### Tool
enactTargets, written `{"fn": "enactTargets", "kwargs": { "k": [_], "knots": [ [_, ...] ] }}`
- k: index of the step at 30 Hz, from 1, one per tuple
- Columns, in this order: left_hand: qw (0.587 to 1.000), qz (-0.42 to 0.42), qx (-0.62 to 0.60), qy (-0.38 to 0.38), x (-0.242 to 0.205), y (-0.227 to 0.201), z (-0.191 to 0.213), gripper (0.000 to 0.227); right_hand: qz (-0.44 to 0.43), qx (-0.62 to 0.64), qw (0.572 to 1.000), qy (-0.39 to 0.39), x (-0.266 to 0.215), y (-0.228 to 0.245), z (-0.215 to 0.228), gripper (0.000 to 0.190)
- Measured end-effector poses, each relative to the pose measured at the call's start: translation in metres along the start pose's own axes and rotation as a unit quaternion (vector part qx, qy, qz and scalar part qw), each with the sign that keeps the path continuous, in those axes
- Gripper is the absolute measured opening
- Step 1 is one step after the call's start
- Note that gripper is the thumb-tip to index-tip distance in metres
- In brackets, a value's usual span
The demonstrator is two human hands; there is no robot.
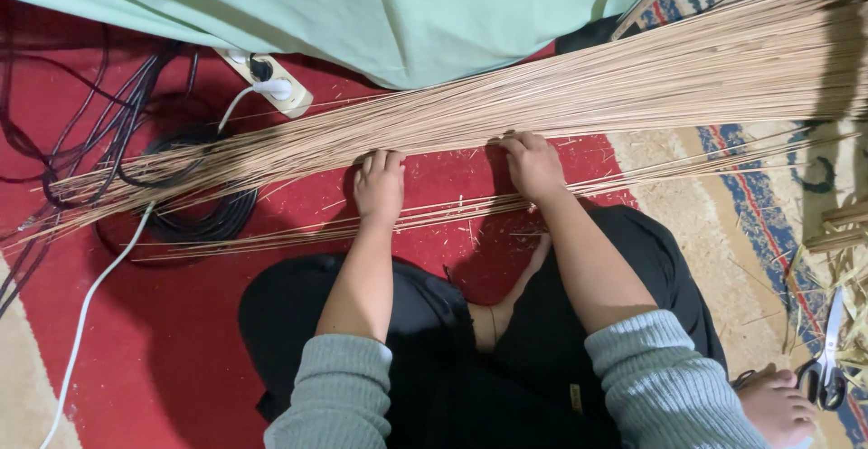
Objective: Weaving thin wooden sticks together to form a structured mat or bundle
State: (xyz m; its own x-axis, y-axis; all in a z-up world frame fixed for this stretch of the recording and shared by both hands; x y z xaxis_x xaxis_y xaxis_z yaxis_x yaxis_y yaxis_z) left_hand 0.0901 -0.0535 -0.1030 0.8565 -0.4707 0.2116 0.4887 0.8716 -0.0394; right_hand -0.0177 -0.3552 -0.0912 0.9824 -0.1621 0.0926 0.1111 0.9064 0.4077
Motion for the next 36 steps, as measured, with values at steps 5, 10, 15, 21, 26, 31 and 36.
{"fn": "enactTargets", "kwargs": {
  "k": [5, 10, 15, 21, 26, 31, 36],
  "knots": [
    [1.0, 0.001, -0.01, 0.001, 0.007, -0.003, 0.0, 0.021, 0.024, 0.0, 0.999, -0.04, 0.007, -0.011, -0.013, 0.023],
    [1.0, 0.002, -0.019, -0.019, 0.008, -0.003, -0.01, 0.016, 0.02, -0.017, 0.997, -0.068, 0.009, -0.015, -0.024, 0.017],
    [0.999, 0.003, 0.007, -0.038, 0.005, -0.002, -0.021, 0.014, -0.015, -0.051, 0.998, -0.03, 0.007, -0.014, -0.024, 0.014],
    [0.999, 0.0, 0.006, -0.043, 0.001, -0.003, -0.015, 0.017, -0.078, -0.026, 0.996, 0.043, 0.006, 0.002, -0.007, 0.015],
    [0.998, -0.042, -0.032, -0.042, 0.003, -0.015, 0.014, 0.022, -0.078, -0.022, 0.996, 0.037, 0.006, 0.001, -0.014, 0.012],
    [0.987, -0.132, -0.06, -0.074, 0.001, -0.034, 0.018, 0.026, 0.04, -0.003, 0.999, -0.02, 0.003, 0.035, 0.005, 0.014],
    [0.987, -0.096, 0.013, -0.127, 0.009, -0.02, 0.055, 0.011, 0.147, 0.026, 0.986, -0.08, -0.003, 0.066, 0.039, 0.012]
  ]
}}
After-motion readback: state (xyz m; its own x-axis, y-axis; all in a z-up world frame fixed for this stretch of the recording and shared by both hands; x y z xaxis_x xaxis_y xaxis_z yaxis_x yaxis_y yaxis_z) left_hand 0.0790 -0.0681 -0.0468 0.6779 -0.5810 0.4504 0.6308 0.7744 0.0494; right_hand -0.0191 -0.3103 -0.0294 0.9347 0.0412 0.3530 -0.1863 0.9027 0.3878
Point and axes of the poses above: each hand's wrist, its own x-axis towards the middle knuckle, its own z-axis out of the back of the hand, y = z × x, the point moved 2 cm from there along x, towards the middle knuckle, and after that the axes turned 10 degrees about x, right-handed, at the moved point
